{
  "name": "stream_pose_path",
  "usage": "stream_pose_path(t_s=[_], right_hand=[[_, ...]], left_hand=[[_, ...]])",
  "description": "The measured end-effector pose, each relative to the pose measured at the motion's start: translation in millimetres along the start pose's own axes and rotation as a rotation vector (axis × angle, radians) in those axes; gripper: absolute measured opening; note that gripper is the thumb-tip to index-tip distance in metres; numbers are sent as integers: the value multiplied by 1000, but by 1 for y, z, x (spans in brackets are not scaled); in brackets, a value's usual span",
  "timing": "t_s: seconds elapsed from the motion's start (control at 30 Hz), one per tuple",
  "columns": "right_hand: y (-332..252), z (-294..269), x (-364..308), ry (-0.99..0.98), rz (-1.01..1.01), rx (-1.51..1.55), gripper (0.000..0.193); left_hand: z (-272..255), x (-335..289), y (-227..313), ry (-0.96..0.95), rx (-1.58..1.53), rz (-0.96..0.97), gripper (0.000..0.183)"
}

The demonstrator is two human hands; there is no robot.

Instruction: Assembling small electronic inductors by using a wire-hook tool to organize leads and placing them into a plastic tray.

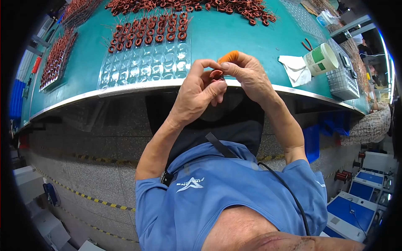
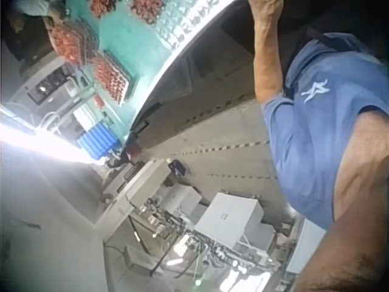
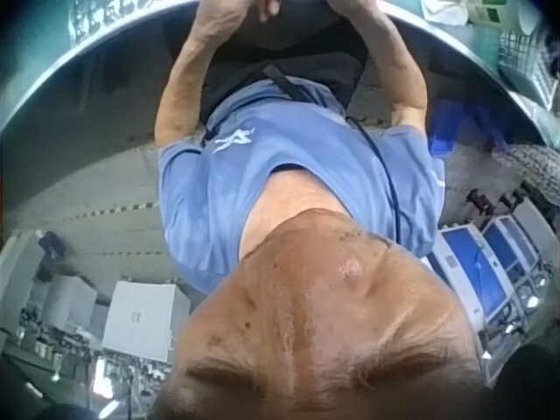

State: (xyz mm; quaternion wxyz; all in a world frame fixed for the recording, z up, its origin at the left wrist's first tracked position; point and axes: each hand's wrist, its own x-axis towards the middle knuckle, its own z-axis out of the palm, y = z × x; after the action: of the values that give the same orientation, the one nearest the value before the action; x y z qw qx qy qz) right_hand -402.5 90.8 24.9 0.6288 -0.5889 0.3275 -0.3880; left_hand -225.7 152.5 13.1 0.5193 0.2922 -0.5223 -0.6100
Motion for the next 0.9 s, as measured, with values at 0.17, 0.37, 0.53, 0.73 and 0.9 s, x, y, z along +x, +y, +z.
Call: stream_pose_path(t_s=[0.17, 0.37, 0.53, 0.73, 0.9], right_hand=[[-15, 8, -6, 135, -309, -411, 22], [-18, 22, -17, 295, -1103, -1148, 16], [-32, 26, -17, 332, -923, -1030, 17], [-46, 35, -24, 261, -565, -525, 12], [-27, 29, 2, 8, -226, 244, 17]], left_hand=[[11, -2, 6, 136, 245, 126, 26], [12, 3, 6, 291, 572, 233, 24], [10, 4, 11, 211, 469, 272, 26], [4, 3, 9, 117, 181, 341, 27], [-1, 6, 9, 106, 83, 403, 28]])
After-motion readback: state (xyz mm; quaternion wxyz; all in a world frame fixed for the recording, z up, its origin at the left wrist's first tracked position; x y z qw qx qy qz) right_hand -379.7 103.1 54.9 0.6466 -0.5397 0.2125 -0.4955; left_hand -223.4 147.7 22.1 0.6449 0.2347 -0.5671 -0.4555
